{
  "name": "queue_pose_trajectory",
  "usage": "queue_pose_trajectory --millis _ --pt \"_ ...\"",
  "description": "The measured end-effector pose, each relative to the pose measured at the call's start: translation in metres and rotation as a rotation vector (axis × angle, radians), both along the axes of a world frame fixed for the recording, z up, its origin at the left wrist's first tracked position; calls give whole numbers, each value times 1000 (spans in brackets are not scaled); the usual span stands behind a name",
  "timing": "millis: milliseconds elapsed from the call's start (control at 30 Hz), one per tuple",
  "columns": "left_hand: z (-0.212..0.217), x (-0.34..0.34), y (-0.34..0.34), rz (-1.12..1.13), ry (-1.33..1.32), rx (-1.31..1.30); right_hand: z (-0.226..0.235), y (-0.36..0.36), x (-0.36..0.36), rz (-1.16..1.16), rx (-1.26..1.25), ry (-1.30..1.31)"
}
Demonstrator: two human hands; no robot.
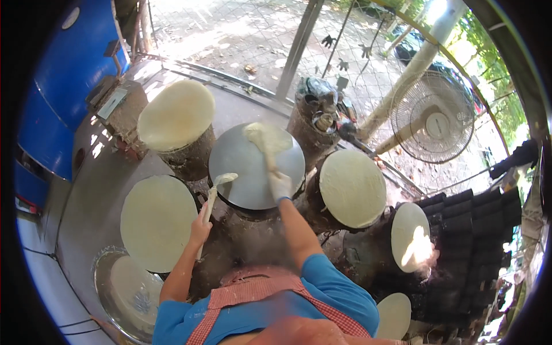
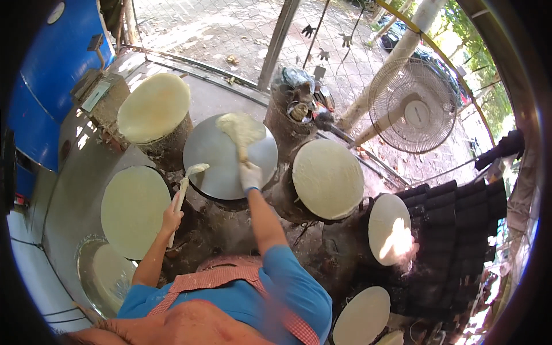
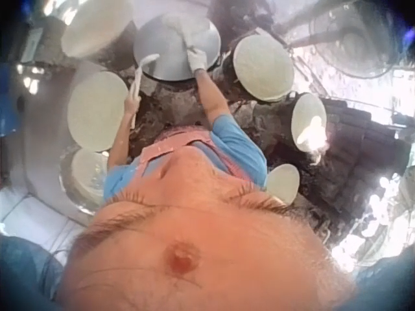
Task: The person makes thin wrappers by scooping batter from a bowl, spreading it onto heated circular griddles using wooden tools, and peeling off the cooked wrappers to stack them.
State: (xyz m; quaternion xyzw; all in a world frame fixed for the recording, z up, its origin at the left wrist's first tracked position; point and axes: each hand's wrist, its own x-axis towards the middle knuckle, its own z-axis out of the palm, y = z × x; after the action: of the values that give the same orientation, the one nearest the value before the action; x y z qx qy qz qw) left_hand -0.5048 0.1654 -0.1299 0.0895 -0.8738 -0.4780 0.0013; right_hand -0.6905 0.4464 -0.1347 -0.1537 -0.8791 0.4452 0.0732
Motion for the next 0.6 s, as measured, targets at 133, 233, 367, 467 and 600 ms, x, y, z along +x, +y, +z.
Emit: queue_pose_trajectory --millis 133,233,367,467,600 --pt "11 18 -5 22 -32 24 67 24 2 233 343 -149" --pt "2 16 -9 -8 92 -49 17 75 21 -41 -279 12" --pt "-3 16 -6 88 -143 17 -1 -19 30 182 -420 -148" --pt "25 24 6 182 -253 106 41 22 18 349 -284 -167" --pt "46 15 15 260 -200 391 5 86 13 161 -809 -97"
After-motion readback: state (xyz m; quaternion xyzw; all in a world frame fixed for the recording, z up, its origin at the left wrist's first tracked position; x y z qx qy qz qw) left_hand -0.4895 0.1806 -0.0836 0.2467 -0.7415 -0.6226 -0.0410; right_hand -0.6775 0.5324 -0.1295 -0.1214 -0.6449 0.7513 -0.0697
